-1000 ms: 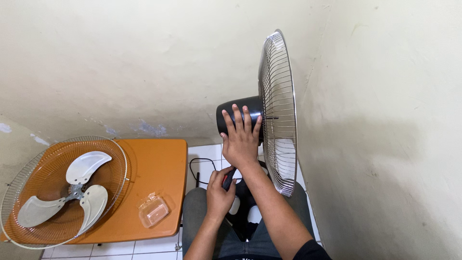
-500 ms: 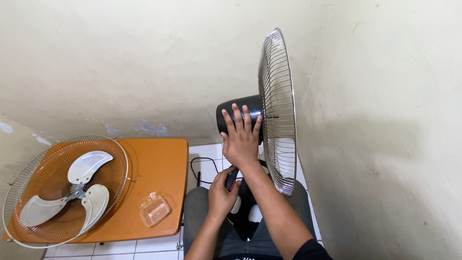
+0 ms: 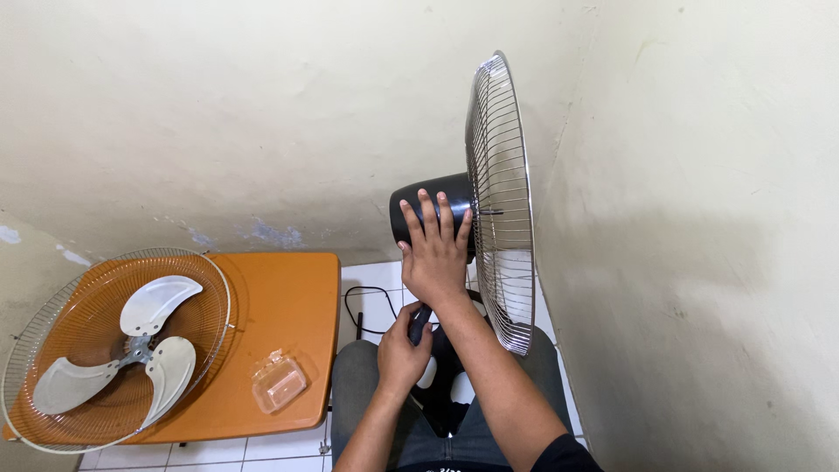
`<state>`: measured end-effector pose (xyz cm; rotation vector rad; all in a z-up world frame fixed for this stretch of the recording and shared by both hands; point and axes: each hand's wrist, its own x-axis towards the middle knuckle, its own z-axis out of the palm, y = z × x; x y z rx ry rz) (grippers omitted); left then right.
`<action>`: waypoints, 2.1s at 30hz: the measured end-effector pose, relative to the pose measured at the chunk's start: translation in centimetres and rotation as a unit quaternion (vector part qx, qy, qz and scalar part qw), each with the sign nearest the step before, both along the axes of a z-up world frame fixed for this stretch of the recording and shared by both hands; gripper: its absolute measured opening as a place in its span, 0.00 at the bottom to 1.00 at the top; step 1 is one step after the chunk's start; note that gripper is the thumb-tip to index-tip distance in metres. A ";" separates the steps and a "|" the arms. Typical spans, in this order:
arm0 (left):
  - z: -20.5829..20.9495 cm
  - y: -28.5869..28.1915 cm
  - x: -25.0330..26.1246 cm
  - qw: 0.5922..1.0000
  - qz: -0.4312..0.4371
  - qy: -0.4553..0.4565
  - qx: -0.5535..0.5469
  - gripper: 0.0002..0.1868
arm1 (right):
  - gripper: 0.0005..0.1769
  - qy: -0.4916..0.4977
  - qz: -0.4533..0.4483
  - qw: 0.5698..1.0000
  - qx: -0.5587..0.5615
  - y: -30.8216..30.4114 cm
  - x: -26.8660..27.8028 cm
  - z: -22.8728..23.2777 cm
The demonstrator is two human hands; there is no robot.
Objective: The person uses a screwdriver to tighten screws on the rear motor housing of a standing electric fan. The fan blades and front grille are removed and placed on a nearby table. The person repeatedly adjusts the screwdriver and repositions the fan to access the fasteners.
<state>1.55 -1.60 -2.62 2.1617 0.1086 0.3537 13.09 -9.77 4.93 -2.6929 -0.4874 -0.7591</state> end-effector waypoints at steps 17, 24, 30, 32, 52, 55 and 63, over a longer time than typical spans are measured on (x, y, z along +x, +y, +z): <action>0.0 0.1 -0.3 0.997 -0.017 0.069 -0.036 0.26 | 0.39 -0.008 0.005 1.000 0.003 0.0 0.0 -0.2; -2.5 2.2 -1.2 0.978 0.019 0.119 -0.172 0.20 | 0.39 -0.019 0.005 1.000 0.012 0.0 -0.1 0.2; -5.4 5.6 -1.6 0.980 0.036 0.030 -0.191 0.19 | 0.42 -0.044 0.018 0.998 0.040 0.1 0.1 -0.1; -5.1 6.4 -1.8 0.983 0.042 -0.050 -0.172 0.16 | 0.44 -0.054 0.004 0.998 0.032 0.4 0.1 -0.2; 1.4 15.0 -6.8 0.964 0.138 -0.008 -0.228 0.19 | 0.39 -0.042 0.042 0.989 0.133 6.1 -3.1 -0.4; 0.4 16.3 -7.4 0.961 0.162 -0.023 -0.221 0.17 | 0.37 -0.046 0.128 0.982 0.131 8.5 -3.9 -2.0; -1.4 19.8 -9.6 0.947 0.223 -0.008 -0.229 0.16 | 0.35 0.237 0.330 0.905 0.126 15.3 -8.4 -5.7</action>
